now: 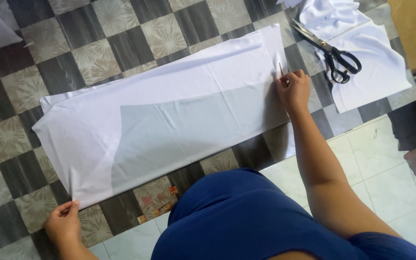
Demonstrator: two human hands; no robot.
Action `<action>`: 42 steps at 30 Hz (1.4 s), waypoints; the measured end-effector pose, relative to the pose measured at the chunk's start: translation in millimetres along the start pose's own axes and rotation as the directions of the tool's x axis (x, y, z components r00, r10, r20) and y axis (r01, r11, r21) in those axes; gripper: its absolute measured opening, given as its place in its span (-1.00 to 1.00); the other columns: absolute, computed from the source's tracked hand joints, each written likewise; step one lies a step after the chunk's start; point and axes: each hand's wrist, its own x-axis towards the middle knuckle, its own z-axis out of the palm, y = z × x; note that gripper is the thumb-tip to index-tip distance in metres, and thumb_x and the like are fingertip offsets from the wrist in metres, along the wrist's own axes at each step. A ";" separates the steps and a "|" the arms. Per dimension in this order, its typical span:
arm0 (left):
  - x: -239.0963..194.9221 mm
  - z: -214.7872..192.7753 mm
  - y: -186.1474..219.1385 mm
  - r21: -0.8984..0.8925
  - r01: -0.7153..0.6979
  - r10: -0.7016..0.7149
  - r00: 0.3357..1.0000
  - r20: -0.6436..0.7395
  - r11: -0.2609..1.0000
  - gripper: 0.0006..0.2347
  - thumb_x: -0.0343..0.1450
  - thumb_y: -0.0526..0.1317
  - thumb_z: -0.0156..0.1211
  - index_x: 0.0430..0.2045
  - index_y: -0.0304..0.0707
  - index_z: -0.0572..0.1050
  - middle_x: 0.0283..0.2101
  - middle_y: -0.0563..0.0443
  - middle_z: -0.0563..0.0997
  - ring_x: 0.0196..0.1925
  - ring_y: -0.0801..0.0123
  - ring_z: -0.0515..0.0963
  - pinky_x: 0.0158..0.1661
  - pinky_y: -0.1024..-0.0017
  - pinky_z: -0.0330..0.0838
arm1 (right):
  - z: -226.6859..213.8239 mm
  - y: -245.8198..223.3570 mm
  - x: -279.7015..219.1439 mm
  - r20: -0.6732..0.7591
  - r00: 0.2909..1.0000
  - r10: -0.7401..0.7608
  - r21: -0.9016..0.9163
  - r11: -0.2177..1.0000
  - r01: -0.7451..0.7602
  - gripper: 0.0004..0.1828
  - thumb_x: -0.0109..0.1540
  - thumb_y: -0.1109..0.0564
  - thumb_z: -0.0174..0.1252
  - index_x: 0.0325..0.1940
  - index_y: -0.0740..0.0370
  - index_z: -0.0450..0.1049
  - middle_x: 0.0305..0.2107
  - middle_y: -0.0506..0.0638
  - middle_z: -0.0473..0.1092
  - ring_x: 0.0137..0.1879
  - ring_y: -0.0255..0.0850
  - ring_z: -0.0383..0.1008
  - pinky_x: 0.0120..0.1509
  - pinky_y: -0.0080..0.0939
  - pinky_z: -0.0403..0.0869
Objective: Cut white fabric into specific patterns using large scissors on a checkered table
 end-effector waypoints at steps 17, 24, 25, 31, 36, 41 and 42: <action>-3.6 3.0 -1.8 -0.108 -0.017 0.014 0.999 -0.029 0.994 -0.86 0.40 -0.26 0.32 -0.32 -0.36 0.54 -0.39 -0.04 0.56 -0.37 0.45 0.49 -0.29 0.55 0.37 | 3.8 -5.8 7.0 -0.089 0.994 -0.065 0.027 0.997 0.067 -0.92 0.14 0.13 0.32 -0.40 0.15 0.56 -0.32 0.01 0.33 -0.25 -0.06 0.31 -0.25 -0.07 0.34; -9.4 -2.6 15.2 -0.049 0.043 -0.044 0.999 -0.022 0.998 -0.88 0.39 -0.26 0.32 -0.34 -0.35 0.56 -0.40 -0.06 0.57 -0.37 0.38 0.51 -0.30 0.46 0.39 | 6.5 -4.6 6.6 -0.143 0.982 -0.121 -0.042 0.992 0.117 -0.92 0.08 0.22 0.35 -0.42 0.12 0.56 -0.30 -0.02 0.31 -0.19 -0.08 0.32 -0.26 -0.14 0.37; -11.4 -4.0 18.8 -0.042 0.092 -0.092 0.996 -0.014 0.995 -0.87 0.39 -0.26 0.31 -0.34 -0.35 0.56 -0.39 -0.06 0.56 -0.36 0.36 0.51 -0.29 0.43 0.40 | 5.3 -7.0 5.9 -0.126 0.984 -0.127 -0.047 0.991 0.122 -0.93 0.08 0.23 0.35 -0.43 0.15 0.57 -0.31 -0.01 0.30 -0.19 -0.08 0.30 -0.26 -0.15 0.37; -10.4 -2.3 13.6 -0.003 0.033 -0.033 0.998 -0.055 0.999 -0.88 0.39 -0.26 0.33 -0.36 -0.34 0.57 -0.40 -0.04 0.57 -0.37 0.38 0.50 -0.30 0.44 0.40 | 8.0 -2.7 8.8 -0.128 0.988 -0.083 0.018 0.996 0.086 -0.94 0.08 0.22 0.31 -0.44 0.15 0.53 -0.29 -0.02 0.30 -0.16 -0.08 0.32 -0.22 -0.14 0.38; -6.5 0.3 4.1 -0.089 0.015 -0.017 1.000 -0.026 0.996 -0.89 0.40 -0.28 0.31 -0.33 -0.34 0.55 -0.38 -0.06 0.57 -0.35 0.42 0.51 -0.28 0.52 0.39 | 8.6 0.7 9.7 -0.102 0.994 -0.035 0.034 0.999 0.039 -0.93 0.10 0.19 0.32 -0.43 0.13 0.53 -0.30 -0.04 0.29 -0.21 -0.10 0.32 -0.24 -0.13 0.37; -11.5 2.5 18.9 -0.046 -0.072 0.070 0.996 -0.048 0.996 -0.90 0.38 -0.30 0.30 -0.32 -0.32 0.57 -0.38 -0.06 0.58 -0.37 0.41 0.52 -0.28 0.52 0.38 | 6.9 -2.3 7.5 -0.078 0.997 -0.005 0.026 1.000 0.008 -0.93 0.11 0.17 0.30 -0.39 0.14 0.52 -0.29 -0.01 0.30 -0.19 -0.07 0.33 -0.19 -0.10 0.37; -28.0 -4.9 57.2 0.118 -0.139 0.157 0.974 -0.162 0.983 -0.77 0.34 -0.32 0.34 -0.18 -0.39 0.52 -0.18 -0.29 0.47 -0.18 0.03 0.41 -0.17 0.19 0.28 | 4.8 -5.4 2.9 -0.110 0.993 -0.045 0.019 0.999 0.047 -0.91 0.13 0.19 0.28 -0.31 0.17 0.50 -0.25 0.04 0.29 -0.15 -0.02 0.31 -0.14 -0.07 0.34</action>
